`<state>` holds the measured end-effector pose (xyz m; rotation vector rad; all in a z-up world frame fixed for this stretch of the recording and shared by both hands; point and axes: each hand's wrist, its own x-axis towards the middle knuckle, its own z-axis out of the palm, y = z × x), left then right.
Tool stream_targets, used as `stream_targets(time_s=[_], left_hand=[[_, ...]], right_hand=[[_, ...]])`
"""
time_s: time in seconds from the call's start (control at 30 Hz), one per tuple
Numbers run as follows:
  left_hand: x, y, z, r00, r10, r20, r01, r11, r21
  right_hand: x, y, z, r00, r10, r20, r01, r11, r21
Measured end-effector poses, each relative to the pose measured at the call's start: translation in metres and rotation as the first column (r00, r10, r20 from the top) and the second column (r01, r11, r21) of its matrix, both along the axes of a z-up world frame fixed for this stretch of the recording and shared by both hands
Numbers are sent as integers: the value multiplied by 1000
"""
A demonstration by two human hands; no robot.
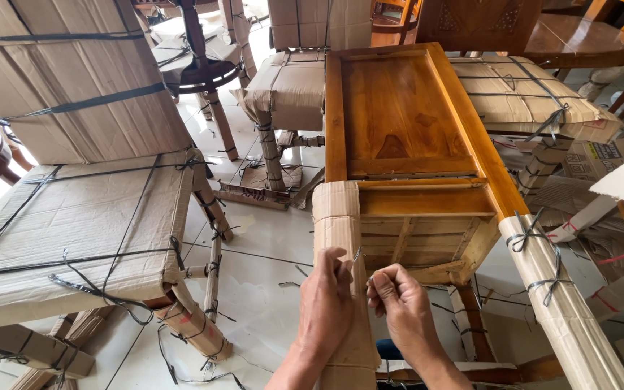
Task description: Wrapping wooden furniture legs with protective cardboard and securing them with plastic ties.
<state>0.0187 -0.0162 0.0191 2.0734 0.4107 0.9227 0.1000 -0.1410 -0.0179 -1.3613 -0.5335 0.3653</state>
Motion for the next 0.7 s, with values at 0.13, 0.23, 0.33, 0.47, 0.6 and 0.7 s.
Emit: stream_targets(time_s=[0.13, 0.23, 0.33, 0.47, 0.6, 0.7], left_hand=[[-4, -1, 2, 999, -35, -23, 38, 987, 154], [-6, 0, 10, 996, -35, -81, 34, 999, -10], [-7, -2, 11, 1000, 9, 16, -7, 997, -76], [-13, -6, 18, 991, -23, 135, 2, 988, 152], [-13, -6, 14, 969, -82, 235, 19, 966, 257], [-14, -5, 14, 957, -104, 271, 28, 963, 269]], right_hand=[[-14, 13, 16, 999, 49, 1, -49, 994, -97], [-22, 18, 30, 990, -2, 138, 49, 939, -341], [-24, 22, 30, 979, -26, 203, 112, 897, -428], [-19, 28, 19, 986, 10, 169, 53, 929, -367], [-16, 31, 7, 934, 56, 353, 77, 933, -351], [-10, 30, 5, 916, 113, 385, 35, 934, -356]])
